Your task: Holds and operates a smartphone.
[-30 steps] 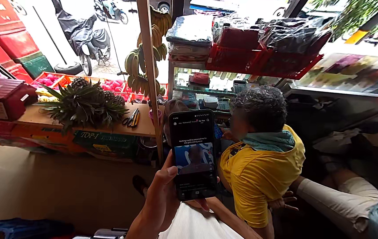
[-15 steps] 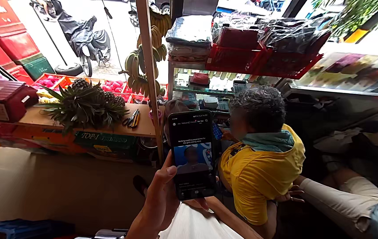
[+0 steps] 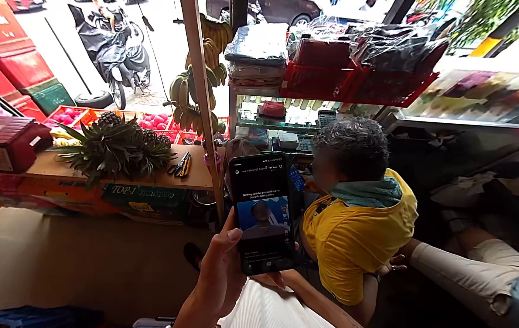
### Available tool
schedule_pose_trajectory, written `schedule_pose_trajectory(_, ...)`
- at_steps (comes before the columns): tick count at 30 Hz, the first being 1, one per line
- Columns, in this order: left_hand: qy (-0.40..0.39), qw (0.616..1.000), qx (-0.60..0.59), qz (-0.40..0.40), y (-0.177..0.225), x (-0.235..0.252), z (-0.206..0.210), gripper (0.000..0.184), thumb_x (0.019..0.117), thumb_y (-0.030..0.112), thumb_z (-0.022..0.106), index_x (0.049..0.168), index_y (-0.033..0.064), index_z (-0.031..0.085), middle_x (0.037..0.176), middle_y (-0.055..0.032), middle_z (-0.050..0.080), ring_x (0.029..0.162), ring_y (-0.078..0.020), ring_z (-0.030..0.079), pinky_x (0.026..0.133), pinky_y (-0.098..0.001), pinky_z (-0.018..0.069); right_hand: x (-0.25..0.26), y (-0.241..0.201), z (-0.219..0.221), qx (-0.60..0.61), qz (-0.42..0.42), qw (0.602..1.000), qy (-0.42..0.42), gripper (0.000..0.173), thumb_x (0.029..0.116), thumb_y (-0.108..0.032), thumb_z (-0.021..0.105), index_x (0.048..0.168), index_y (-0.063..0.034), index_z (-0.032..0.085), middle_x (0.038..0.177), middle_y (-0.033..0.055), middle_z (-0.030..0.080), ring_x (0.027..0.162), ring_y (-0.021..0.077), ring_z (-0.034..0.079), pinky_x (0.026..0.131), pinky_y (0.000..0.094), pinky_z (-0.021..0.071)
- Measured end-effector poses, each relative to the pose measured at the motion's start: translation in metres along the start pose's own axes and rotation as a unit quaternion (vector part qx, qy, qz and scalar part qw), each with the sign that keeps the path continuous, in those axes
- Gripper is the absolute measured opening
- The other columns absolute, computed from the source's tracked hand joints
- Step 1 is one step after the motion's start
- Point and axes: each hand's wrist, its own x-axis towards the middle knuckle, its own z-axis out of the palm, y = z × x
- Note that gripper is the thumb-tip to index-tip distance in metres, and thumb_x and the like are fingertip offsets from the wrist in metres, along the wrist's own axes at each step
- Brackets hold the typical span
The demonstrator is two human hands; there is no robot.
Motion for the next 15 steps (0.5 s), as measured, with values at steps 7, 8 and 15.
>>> schedule_pose_trajectory(7,0.005,1.000,0.002,-0.003,0.000,0.000,0.000,0.086,0.0899,0.049,0.066,0.158,0.0218,0.021,0.134,-0.0205,0.060,0.106,-0.0380,0.069,0.073,-0.0483,0.0635,-0.003,-0.005,-0.001,-0.035,0.006,0.999,0.004,0.024,0.1000,-0.022,0.062,0.112,-0.0025,0.069,0.091,-0.0064,0.073,0.089,-0.0074,0.063,0.088,0.0167,0.0507)
schedule_pose_trajectory(8,0.005,1.000,0.004,-0.002,-0.001,0.000,0.000,0.086,0.0902,0.048,0.066,0.159,0.0214,0.020,0.134,-0.0206,0.059,0.107,-0.0380,0.069,0.074,-0.0483,0.0634,-0.003,-0.004,0.000,-0.037,0.001,0.999,0.007,0.025,0.1002,-0.023,0.062,0.113,-0.0025,0.069,0.092,-0.0064,0.073,0.089,-0.0073,0.063,0.089,0.0171,0.0509)
schedule_pose_trajectory(15,0.015,1.000,0.021,-0.007,-0.001,0.001,0.000,0.088,0.0896,0.050,0.065,0.158,0.0193,0.020,0.132,-0.0199,0.061,0.104,-0.0366,0.070,0.070,-0.0469,0.0641,-0.009,-0.071,-0.006,-0.036,0.036,0.999,0.005,0.032,0.0992,-0.019,0.059,0.117,0.0065,0.066,0.096,0.0056,0.073,0.090,0.0009,0.064,0.091,0.0213,0.0482)
